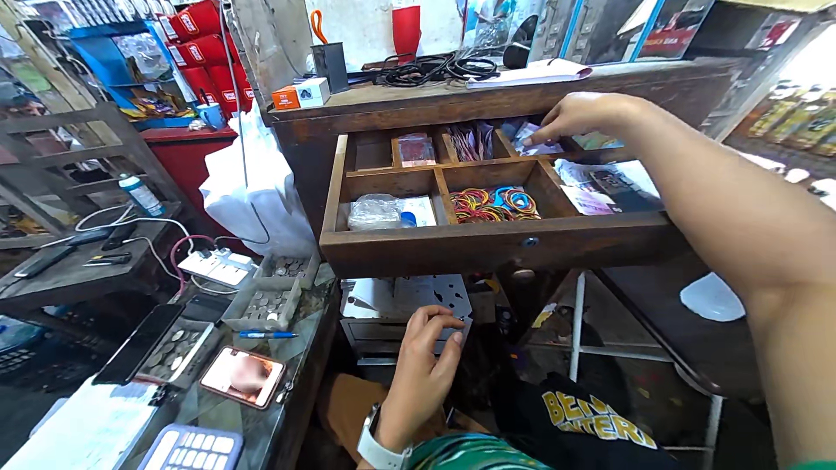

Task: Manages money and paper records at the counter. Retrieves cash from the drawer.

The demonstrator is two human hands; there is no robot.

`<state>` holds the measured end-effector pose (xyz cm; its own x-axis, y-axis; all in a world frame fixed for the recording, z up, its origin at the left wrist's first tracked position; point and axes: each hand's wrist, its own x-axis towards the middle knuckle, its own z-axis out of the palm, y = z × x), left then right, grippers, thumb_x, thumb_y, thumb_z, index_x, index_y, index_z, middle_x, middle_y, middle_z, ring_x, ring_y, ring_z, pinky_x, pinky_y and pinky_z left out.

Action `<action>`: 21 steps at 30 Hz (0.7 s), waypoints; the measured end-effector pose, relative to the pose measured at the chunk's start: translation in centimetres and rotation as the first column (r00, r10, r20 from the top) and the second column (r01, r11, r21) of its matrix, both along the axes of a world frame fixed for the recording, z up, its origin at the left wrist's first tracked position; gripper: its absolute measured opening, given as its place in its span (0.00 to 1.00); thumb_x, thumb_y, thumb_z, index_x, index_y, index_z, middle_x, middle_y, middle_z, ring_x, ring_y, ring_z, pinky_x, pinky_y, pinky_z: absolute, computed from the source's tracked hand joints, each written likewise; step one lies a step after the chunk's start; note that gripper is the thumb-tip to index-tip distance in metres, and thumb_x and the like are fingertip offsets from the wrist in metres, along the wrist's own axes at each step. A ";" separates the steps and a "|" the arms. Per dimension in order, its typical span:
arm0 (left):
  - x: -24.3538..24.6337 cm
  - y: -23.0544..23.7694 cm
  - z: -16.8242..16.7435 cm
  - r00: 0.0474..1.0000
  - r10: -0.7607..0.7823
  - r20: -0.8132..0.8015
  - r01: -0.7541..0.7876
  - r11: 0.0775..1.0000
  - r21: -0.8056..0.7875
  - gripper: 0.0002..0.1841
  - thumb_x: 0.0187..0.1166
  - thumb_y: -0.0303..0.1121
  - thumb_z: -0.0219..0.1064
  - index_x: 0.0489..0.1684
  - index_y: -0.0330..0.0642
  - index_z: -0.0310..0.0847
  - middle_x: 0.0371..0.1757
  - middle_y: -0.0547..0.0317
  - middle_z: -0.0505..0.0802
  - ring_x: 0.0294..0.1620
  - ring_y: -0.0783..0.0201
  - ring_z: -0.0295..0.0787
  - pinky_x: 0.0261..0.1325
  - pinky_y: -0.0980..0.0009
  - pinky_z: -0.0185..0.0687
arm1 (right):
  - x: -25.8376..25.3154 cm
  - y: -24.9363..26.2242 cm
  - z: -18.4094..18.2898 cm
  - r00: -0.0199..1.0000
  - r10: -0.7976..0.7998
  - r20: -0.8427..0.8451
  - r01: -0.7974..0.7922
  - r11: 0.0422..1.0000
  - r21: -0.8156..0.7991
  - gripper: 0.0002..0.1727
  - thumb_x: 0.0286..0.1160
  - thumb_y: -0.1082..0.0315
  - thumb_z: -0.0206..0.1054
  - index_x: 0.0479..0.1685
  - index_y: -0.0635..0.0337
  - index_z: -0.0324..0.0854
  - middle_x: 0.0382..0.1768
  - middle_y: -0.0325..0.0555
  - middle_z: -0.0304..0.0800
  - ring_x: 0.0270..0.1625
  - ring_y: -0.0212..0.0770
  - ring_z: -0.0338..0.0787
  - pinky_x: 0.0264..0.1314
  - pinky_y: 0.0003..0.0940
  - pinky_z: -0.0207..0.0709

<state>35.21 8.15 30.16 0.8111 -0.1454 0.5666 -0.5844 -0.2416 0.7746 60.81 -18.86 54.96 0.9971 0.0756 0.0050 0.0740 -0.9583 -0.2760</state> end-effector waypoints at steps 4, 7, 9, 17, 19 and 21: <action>-0.1 -0.2 0.7 1.000 -0.004 0.030 0.004 1.000 -0.015 0.12 0.82 0.27 0.62 0.50 0.30 0.90 0.61 0.42 0.89 0.66 0.60 0.85 0.71 0.70 0.81 | 1.1 0.0 -0.5 0.992 -0.044 0.117 0.005 0.949 0.314 0.17 0.78 0.70 0.71 0.54 0.79 0.84 0.55 0.77 0.85 0.59 0.69 0.83 0.67 0.70 0.68; 0.0 -0.1 1.7 0.996 0.011 0.091 -0.001 0.994 -0.110 0.11 0.83 0.25 0.60 0.50 0.28 0.88 0.60 0.43 0.89 0.65 0.64 0.86 0.67 0.73 0.84 | -2.4 1.1 1.6 0.967 -0.068 0.247 -0.069 0.859 0.508 0.14 0.78 0.67 0.66 0.52 0.70 0.83 0.43 0.59 0.85 0.41 0.46 0.81 0.50 0.53 0.76; 0.3 -0.2 3.2 0.995 -0.012 0.104 0.039 0.965 -0.261 0.15 0.88 0.28 0.55 0.56 0.25 0.85 0.61 0.46 0.90 0.64 0.64 0.88 0.67 0.68 0.86 | -8.1 3.3 1.8 0.881 0.103 0.461 -0.307 0.867 0.393 0.13 0.76 0.67 0.64 0.50 0.68 0.84 0.37 0.55 0.86 0.36 0.45 0.84 0.43 0.52 0.79; 0.1 -1.9 8.4 0.937 -0.342 -0.065 0.095 0.431 -0.898 0.37 0.76 0.47 0.69 0.80 0.34 0.62 0.68 0.41 0.90 0.66 0.52 0.92 0.66 0.60 0.87 | -21.4 11.4 -8.6 -0.043 0.927 0.371 -0.877 0.144 -0.459 0.08 0.83 0.73 0.57 0.36 0.61 0.80 0.44 0.57 0.89 0.47 0.52 0.92 0.42 0.37 0.85; 0.0 -1.8 8.6 0.935 -0.313 -0.168 -0.005 0.461 -0.887 0.25 0.86 0.38 0.45 0.78 0.35 0.65 0.66 0.45 0.92 0.63 0.56 0.93 0.64 0.62 0.89 | -20.3 10.8 -7.9 0.031 0.977 0.212 -0.957 0.090 -0.275 0.16 0.84 0.57 0.62 0.47 0.63 0.84 0.62 0.60 0.88 0.65 0.57 0.89 0.60 0.46 0.85; 0.1 -1.7 8.9 0.931 -0.240 -0.274 -0.145 0.444 -0.884 0.22 0.94 0.35 0.35 0.64 0.34 0.75 0.55 0.49 0.96 0.52 0.60 0.97 0.55 0.64 0.93 | -18.3 9.6 -5.1 0.220 0.974 0.049 -0.974 0.216 0.066 0.24 0.81 0.51 0.66 0.59 0.64 0.88 0.69 0.52 0.88 0.70 0.47 0.86 0.70 0.46 0.80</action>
<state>35.35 6.47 39.08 0.9657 0.2295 0.1211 -0.2504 0.7016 0.6672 42.51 -9.23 49.83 0.1458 0.9876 0.0585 0.9350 -0.1182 -0.3342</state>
